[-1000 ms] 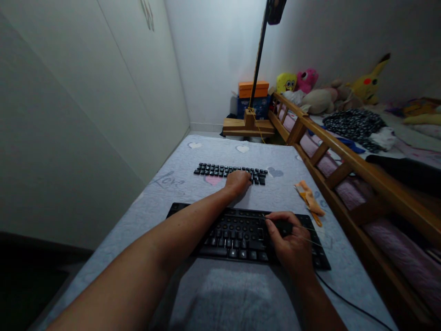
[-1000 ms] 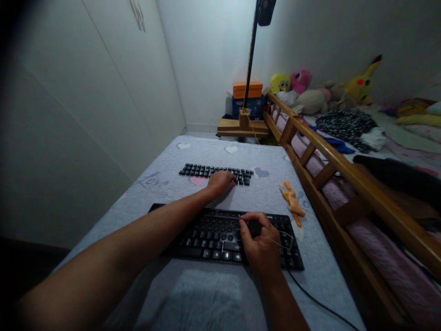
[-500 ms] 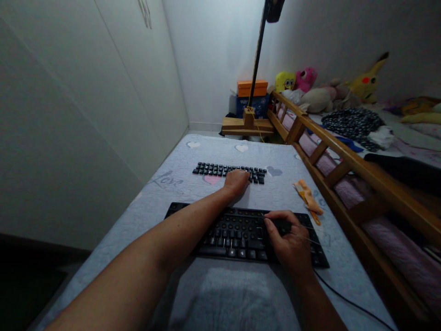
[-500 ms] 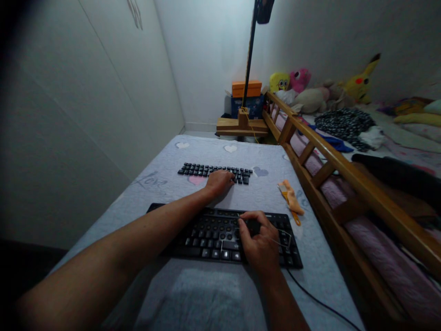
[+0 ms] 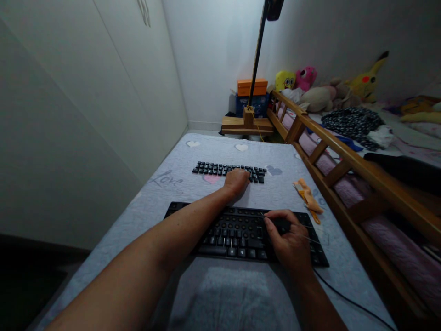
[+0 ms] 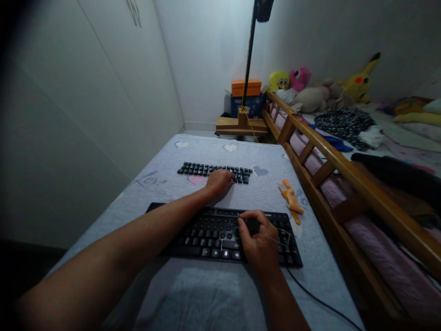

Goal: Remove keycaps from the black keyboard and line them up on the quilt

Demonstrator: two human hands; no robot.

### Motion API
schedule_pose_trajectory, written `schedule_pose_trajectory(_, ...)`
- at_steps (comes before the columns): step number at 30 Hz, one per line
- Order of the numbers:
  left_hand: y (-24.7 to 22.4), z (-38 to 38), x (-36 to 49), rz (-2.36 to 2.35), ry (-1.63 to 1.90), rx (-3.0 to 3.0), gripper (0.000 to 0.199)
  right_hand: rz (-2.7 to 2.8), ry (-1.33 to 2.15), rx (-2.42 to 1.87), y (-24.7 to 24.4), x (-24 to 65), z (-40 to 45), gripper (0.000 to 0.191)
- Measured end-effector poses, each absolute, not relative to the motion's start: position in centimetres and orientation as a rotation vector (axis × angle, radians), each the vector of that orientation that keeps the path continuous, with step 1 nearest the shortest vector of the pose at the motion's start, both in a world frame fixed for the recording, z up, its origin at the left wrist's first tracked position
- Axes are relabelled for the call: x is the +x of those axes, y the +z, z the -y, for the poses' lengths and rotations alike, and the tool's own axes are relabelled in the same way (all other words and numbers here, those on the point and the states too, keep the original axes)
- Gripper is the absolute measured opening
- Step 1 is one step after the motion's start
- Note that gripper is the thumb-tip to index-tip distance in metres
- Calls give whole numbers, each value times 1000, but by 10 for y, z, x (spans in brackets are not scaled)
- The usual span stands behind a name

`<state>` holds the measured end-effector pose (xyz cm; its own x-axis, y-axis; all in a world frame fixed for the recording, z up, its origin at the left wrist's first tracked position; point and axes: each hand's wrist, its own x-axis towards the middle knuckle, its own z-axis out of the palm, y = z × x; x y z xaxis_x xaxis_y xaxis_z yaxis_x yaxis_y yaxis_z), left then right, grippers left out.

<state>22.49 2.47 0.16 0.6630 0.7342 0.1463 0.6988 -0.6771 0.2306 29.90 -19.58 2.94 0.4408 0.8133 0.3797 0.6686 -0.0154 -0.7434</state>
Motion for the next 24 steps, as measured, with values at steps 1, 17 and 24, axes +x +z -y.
schedule_pose_trajectory(1, 2, -25, 225, -1182, 340, 2720, 25, 1282, 193, -1738, 29, 299, 196, 9)
schedule_pose_trajectory(17, 7, -22, 223, -1202, 305, 2749, 25, 1294, 198, -1751, 26, 300, 196, 10)
schedule_pose_trajectory(24, 22, -18, 207, -1219, 283, 2708, 25, 1329, 269, -1773, 30, 299, 195, 12)
